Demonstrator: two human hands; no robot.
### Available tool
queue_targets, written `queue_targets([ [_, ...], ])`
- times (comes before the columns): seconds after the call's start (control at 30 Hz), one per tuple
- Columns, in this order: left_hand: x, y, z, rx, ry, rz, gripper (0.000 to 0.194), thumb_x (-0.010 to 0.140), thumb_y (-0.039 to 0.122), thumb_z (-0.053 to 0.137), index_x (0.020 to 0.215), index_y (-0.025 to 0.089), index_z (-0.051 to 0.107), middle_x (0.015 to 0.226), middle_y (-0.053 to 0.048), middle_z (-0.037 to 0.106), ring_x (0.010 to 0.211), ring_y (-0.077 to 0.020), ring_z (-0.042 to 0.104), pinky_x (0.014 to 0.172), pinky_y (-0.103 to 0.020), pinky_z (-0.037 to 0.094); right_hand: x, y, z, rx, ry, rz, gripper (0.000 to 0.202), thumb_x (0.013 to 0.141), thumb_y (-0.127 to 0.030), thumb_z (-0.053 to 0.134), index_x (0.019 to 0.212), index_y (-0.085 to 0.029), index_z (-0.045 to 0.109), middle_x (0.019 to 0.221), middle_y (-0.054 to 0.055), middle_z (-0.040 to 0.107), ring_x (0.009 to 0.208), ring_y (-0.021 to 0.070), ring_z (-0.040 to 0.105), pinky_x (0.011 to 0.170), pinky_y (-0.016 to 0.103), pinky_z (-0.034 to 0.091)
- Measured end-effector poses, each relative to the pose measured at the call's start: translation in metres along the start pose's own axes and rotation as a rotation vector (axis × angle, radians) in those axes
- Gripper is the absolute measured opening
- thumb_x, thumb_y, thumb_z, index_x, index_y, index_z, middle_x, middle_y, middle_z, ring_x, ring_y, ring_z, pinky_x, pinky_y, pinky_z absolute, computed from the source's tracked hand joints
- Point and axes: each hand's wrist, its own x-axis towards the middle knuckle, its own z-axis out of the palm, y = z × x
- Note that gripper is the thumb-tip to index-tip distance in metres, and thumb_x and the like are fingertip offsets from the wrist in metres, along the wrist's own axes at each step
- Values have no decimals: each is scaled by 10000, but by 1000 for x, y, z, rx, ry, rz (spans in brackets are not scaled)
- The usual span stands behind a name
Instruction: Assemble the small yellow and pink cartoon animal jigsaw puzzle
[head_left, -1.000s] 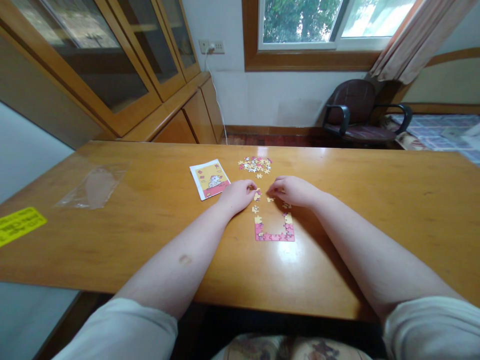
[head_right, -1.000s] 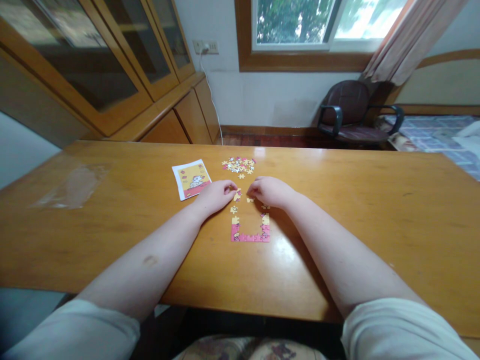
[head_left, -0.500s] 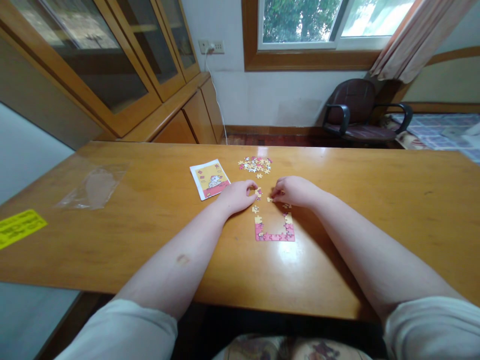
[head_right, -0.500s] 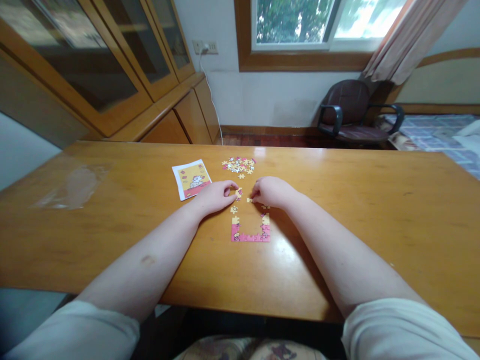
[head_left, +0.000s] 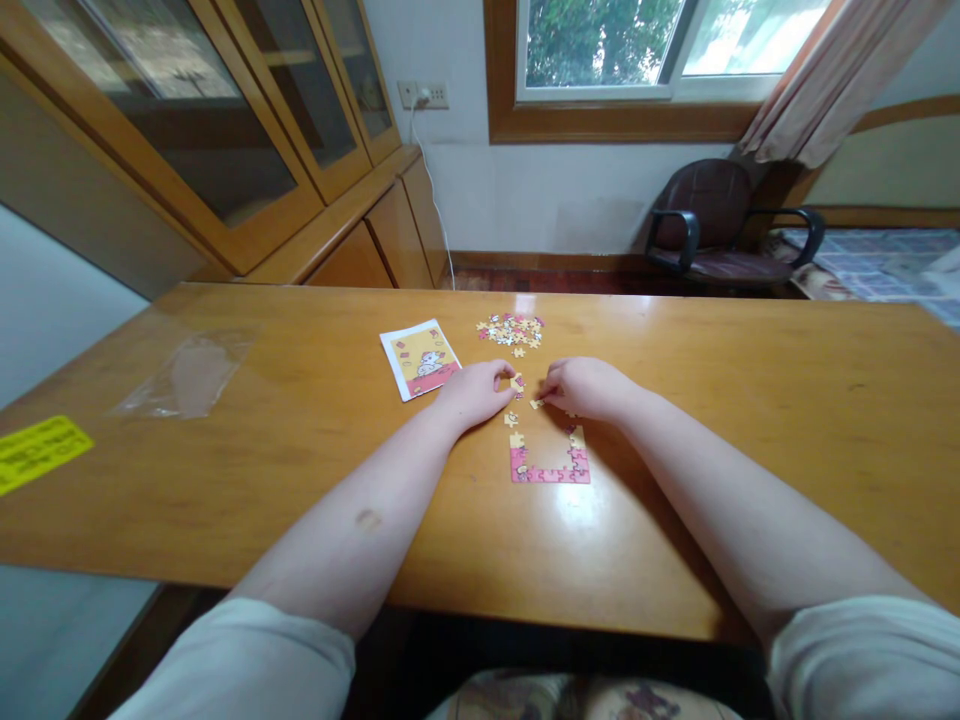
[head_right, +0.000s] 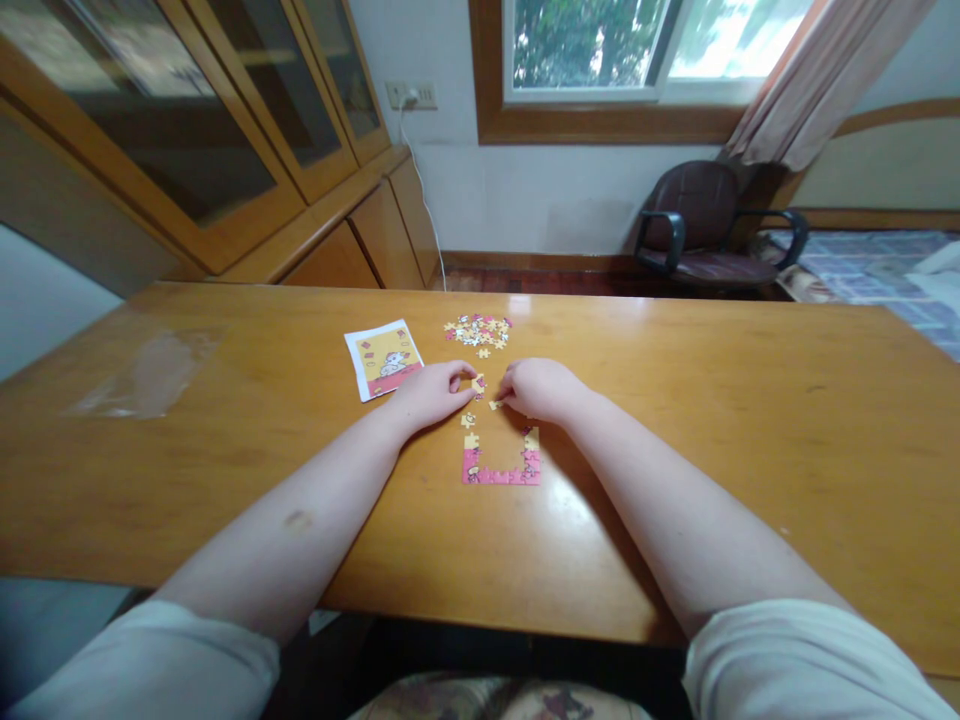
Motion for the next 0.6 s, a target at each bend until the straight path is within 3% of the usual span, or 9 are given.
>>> queue_targets([
  [0.23,1,-1,1,-5,-1,4,317,811,406,534,1061,239,635,819,-22,665,762,-185,602,606,-266,389,-3,-13,-4,-60,-22,22,250,839,-281,517,913,-257,754,973,38,703,822,179,634,696,245,424],
  [0.6,1,-1,1,13,5,3,318,816,396,543,1077,239,634,850,-28,675,781,-190,616,629,-270,408,-1,-25,6,-131,43,-19,279,852,-278,462,936,-233,724,965,52,694,795,187,637,655,259,421],
])
